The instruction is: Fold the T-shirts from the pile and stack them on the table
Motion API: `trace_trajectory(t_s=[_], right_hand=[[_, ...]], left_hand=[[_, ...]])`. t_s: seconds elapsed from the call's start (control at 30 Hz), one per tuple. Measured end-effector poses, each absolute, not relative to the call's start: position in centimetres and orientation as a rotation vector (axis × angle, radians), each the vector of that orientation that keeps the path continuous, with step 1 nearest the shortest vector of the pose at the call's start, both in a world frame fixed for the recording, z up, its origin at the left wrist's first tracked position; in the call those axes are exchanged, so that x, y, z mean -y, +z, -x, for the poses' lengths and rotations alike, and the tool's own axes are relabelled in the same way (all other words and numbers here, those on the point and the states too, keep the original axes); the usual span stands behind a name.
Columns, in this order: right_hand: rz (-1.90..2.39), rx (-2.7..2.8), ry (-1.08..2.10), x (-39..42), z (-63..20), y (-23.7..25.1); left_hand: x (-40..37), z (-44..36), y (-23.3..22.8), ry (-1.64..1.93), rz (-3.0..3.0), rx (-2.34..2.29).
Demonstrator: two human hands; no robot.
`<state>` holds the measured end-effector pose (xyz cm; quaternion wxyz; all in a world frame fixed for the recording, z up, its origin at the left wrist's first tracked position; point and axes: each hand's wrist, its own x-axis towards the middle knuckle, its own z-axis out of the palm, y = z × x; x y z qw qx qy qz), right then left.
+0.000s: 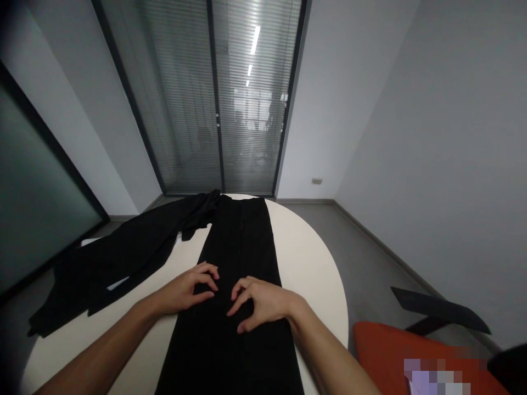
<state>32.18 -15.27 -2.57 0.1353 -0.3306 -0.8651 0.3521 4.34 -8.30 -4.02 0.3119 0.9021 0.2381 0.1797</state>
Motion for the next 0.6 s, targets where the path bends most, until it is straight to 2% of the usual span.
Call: trace_trajectory(t_s=[0.37, 0.6], right_hand=[[0.968, 2.566, 0.872, 15.3, -31.5, -2.7], [0.914, 2.357, 1.051, 15.0, -32.1, -3.2]], left_hand=[[10.1, -5.0, -2.3, 0.402, -2.309, -0.554], [13.4, -6.7, -0.9, 0.355, -2.42, -0.445]])
